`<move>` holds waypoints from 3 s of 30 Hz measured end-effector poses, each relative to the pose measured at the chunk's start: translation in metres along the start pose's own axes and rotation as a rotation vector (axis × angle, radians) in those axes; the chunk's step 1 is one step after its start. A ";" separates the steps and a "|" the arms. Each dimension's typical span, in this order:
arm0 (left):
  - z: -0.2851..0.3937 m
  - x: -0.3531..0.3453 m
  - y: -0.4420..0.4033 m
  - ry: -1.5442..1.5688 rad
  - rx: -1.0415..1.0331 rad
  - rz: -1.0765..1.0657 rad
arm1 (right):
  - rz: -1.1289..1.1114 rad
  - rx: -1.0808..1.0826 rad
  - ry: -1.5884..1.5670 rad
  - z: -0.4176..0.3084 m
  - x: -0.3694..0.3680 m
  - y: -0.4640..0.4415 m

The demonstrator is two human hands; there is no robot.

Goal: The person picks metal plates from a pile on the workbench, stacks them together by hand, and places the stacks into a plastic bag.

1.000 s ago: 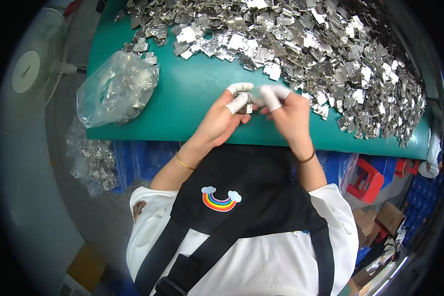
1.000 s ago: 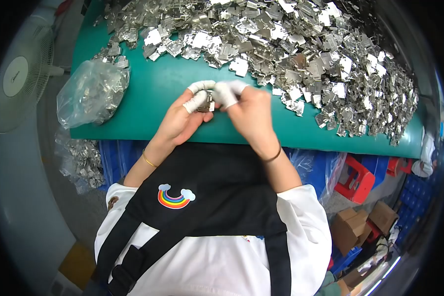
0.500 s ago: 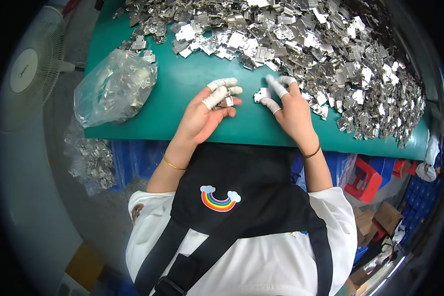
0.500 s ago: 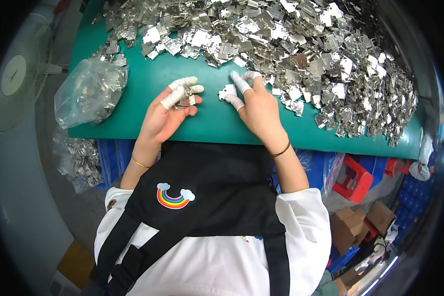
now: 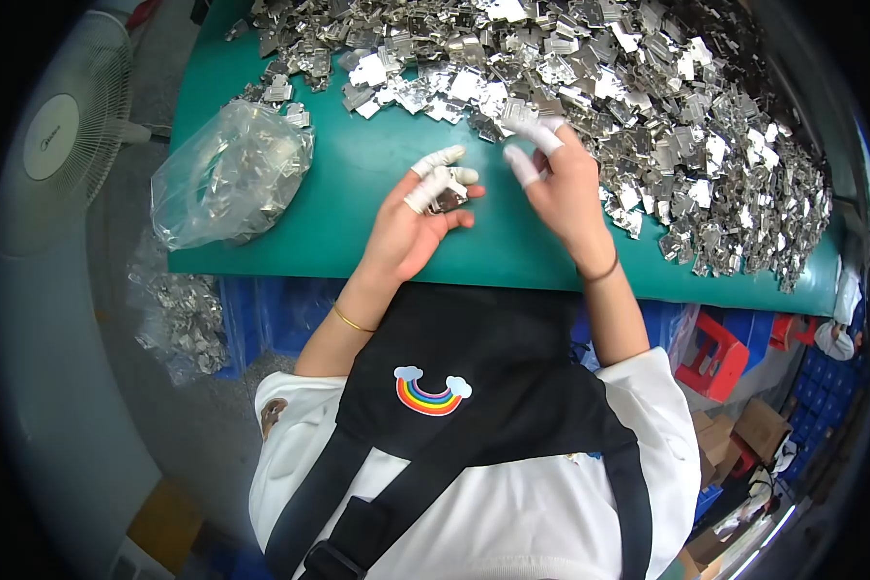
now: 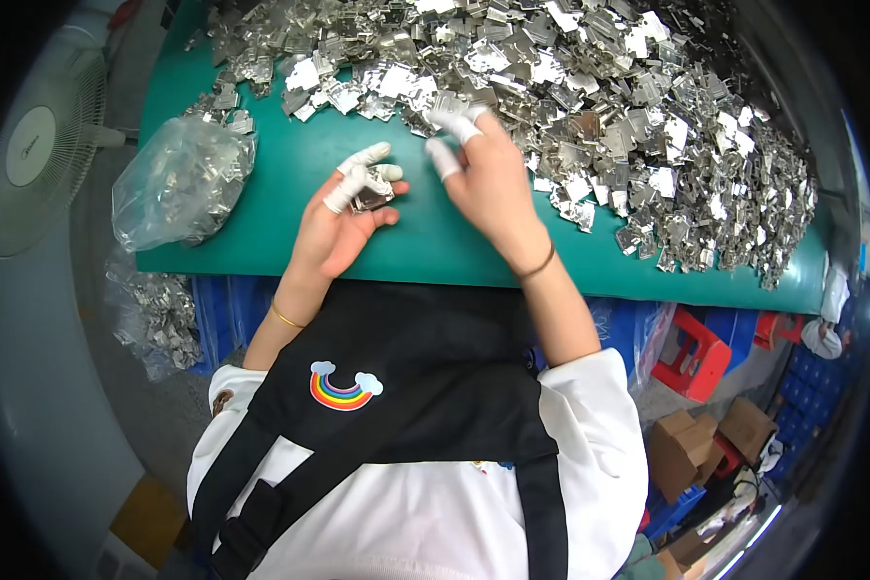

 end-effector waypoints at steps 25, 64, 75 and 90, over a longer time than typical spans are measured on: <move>0.001 -0.005 0.009 -0.148 0.105 -0.117 | -0.001 0.126 0.056 0.006 -0.005 0.058; 0.004 0.010 0.013 -0.004 0.012 -0.061 | -0.082 0.002 0.098 -0.001 -0.004 0.016; 0.008 0.016 0.019 -0.011 0.040 -0.031 | -0.167 0.042 0.154 0.006 -0.016 0.049; 0.013 0.009 0.021 -0.188 -0.034 0.141 | -0.263 0.295 0.038 -0.015 -0.020 0.048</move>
Point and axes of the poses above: each hand's wrist, its own y-axis away from the middle knuckle, its own x-axis out of the back of the hand, z = x × y, the point moved 8 cm from there along -y, towards the middle knuckle, and after that the axes turned 11 degrees about x, right-handed, at the moved point
